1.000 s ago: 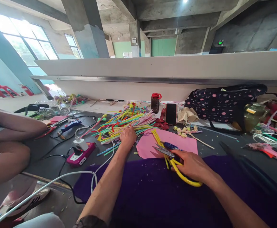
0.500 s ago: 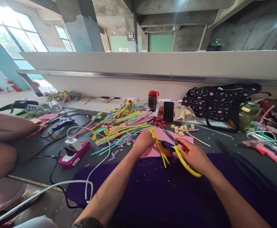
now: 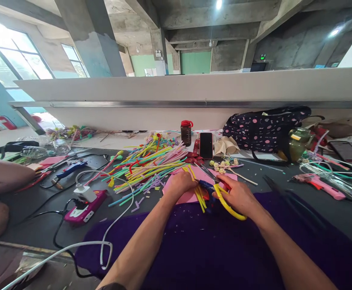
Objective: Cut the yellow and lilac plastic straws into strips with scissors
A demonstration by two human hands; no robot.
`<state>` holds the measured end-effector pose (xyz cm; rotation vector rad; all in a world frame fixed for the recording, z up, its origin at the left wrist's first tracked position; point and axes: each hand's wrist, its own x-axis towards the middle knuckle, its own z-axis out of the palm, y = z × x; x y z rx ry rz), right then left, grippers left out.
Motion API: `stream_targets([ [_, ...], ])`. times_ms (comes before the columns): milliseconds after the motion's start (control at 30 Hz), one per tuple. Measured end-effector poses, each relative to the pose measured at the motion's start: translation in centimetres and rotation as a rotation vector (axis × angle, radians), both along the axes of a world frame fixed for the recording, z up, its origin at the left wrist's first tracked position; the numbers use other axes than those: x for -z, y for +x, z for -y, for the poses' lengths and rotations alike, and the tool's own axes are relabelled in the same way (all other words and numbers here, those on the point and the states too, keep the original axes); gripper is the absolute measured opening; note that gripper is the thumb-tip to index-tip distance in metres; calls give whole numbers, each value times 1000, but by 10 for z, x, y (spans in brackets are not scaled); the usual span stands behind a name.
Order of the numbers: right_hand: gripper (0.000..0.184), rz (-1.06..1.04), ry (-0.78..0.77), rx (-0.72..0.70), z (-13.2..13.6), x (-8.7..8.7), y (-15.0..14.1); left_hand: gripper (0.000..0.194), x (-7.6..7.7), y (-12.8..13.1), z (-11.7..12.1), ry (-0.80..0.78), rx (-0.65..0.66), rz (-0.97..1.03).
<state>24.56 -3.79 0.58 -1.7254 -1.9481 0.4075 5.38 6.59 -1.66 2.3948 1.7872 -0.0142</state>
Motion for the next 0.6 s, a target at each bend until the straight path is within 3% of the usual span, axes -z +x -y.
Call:
stream_targets([
  [233,55,42,12,0,1,-1,-2,58,5,10,12,36,-58,-46],
  [433,54,61,5,20,1,-1,-2,35,-1,11,12,62,-35,-73],
  [600,56,43,1,22,-1,0,2,36,-13,1,-6,132,55,-54],
])
